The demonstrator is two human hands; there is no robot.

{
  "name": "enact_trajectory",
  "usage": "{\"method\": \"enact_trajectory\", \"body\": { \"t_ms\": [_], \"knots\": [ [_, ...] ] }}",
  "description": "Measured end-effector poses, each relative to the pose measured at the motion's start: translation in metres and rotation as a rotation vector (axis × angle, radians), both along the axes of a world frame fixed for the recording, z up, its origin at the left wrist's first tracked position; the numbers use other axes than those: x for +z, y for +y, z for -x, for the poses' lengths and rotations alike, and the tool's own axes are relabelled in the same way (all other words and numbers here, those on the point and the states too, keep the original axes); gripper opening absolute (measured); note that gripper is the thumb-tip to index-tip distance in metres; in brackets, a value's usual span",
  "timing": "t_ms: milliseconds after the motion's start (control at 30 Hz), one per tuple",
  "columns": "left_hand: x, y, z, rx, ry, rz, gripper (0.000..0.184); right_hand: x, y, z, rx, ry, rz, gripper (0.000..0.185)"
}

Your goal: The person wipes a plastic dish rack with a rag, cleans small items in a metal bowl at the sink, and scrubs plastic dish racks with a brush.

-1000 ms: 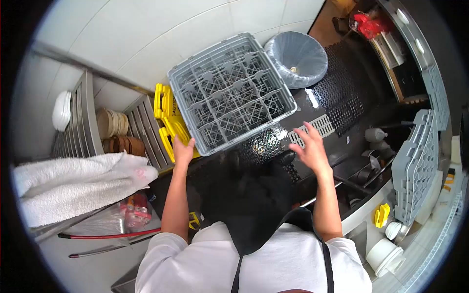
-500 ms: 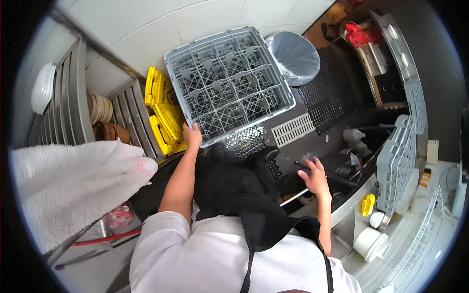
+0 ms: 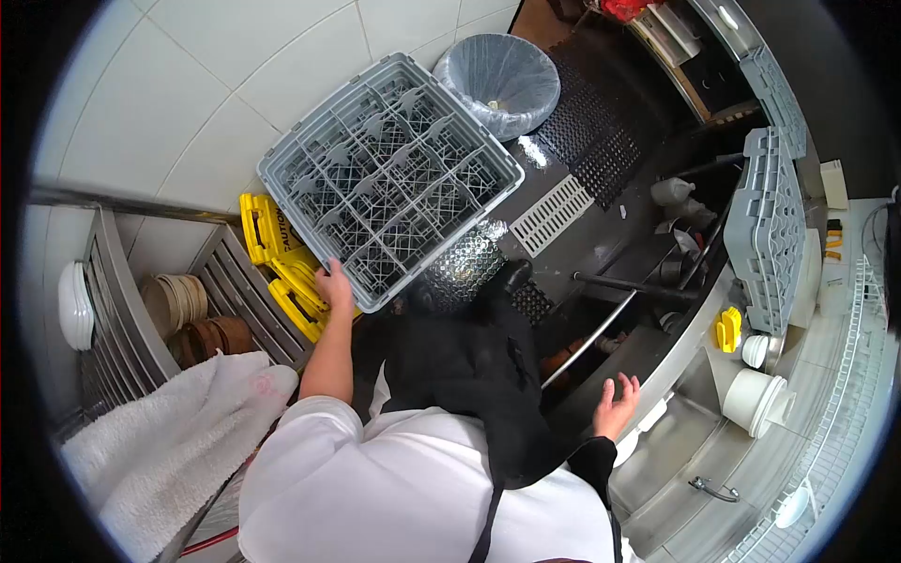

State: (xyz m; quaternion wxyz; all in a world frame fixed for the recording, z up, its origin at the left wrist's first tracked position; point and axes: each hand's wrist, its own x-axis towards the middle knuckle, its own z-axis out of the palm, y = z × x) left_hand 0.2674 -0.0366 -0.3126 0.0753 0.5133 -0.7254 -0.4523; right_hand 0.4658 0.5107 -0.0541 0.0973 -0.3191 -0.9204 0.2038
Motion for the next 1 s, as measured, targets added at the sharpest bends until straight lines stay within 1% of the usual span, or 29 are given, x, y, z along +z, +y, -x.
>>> {"method": "enact_trajectory", "body": {
  "t_ms": [67,100,133,167,200,233,267,300,367,400,433,467,500,533,567,600,633,700,733,767,800,833,900,933,967,1000],
  "knots": [
    [0.002,-0.016,0.018,0.053,0.084,-0.118,0.065,-0.004,-0.007,0.001,0.0,-0.018,0.007,0.033],
    [0.005,-0.02,0.028,0.083,0.126,-0.176,0.067,-0.004,-0.009,0.012,0.049,-0.027,0.051,0.033],
    [0.025,-0.012,0.039,0.12,0.051,-0.177,0.064,-0.003,-0.012,0.027,0.1,-0.039,0.096,0.033],
    [0.022,-0.013,0.041,0.083,-0.015,-0.133,0.063,-0.004,-0.014,0.041,0.148,-0.057,0.143,0.034],
    [0.02,-0.016,0.041,0.049,-0.079,-0.089,0.062,-0.006,-0.013,0.06,0.233,-0.112,0.134,0.036],
    [0.017,-0.018,0.039,0.017,-0.142,-0.043,0.061,-0.016,-0.009,0.081,0.305,-0.18,0.194,0.039],
    [0.015,-0.018,0.039,-0.001,-0.196,0.012,0.054,-0.027,-0.007,0.105,0.338,-0.27,0.215,0.044],
    [0.018,-0.015,0.041,0.0,-0.178,0.0,0.053,-0.045,-0.003,0.131,0.42,-0.285,0.258,0.049],
    [0.028,-0.009,0.039,-0.002,-0.153,-0.018,0.049,-0.078,-0.011,0.193,0.577,-0.192,0.242,0.056],
    [0.027,-0.012,0.041,0.002,-0.173,0.012,0.047,-0.084,-0.025,0.23,0.661,-0.151,0.25,0.061],
    [0.02,-0.016,0.039,0.005,-0.198,0.041,0.046,-0.089,-0.043,0.267,0.744,-0.075,0.225,0.07],
    [0.013,-0.017,0.037,0.002,-0.227,0.07,0.044,-0.108,-0.054,0.299,0.804,-0.04,0.221,0.08],
    [0.009,-0.014,0.035,0.034,-0.12,-0.016,0.045,-0.124,-0.065,0.332,0.844,0.027,0.271,0.087],
    [0.006,-0.015,0.034,0.061,-0.008,-0.095,0.046,-0.145,-0.076,0.364,0.773,0.028,0.335,0.09],
    [0.006,-0.02,0.033,0.086,0.097,-0.174,0.047,-0.158,-0.086,0.396,0.652,-0.012,0.455,0.094],
    [0.008,-0.024,0.034,0.152,0.17,-0.314,0.049,-0.177,-0.095,0.424,0.515,-0.065,0.551,0.101],
    [0.01,-0.036,0.034,0.17,0.183,-0.467,0.05,-0.196,-0.099,0.445,0.506,-0.08,0.572,0.101],
    [0.008,-0.065,0.04,0.197,0.223,-0.788,0.05,-0.194,-0.108,0.483,0.782,-0.251,0.613,0.092],
    [0.002,-0.075,0.043,0.169,0.18,-0.793,0.051,-0.182,-0.116,0.499,0.801,-0.33,0.526,0.085],
    [0.009,-0.069,0.049,0.189,0.168,-0.762,0.05,-0.173,-0.127,0.514,0.815,-0.4,0.437,0.079],
    [0.025,-0.055,0.057,0.203,0.157,-0.728,0.05,-0.185,-0.137,0.526,0.748,-0.382,0.366,0.059],
    [0.03,-0.053,0.06,0.214,0.144,-0.695,0.049,-0.186,-0.143,0.535,0.774,-0.429,0.291,0.053],
    [0.028,-0.058,0.063,0.205,0.173,-0.729,0.046,-0.183,-0.152,0.542,0.826,-0.533,0.137,0.039],
    [0.025,-0.061,0.057,0.205,0.184,-0.753,0.044,-0.18,-0.152,0.541,0.876,-0.475,0.102,0.029],
    [0.025,-0.067,0.056,0.174,0.211,-0.734,0.042,-0.174,-0.152,0.541,0.858,-0.423,0.117,0.03],
    [0.038,-0.066,0.058,0.148,0.243,-0.72,0.04,-0.155,-0.153,0.539,0.844,-0.371,0.125,0.03]
  ]
}}
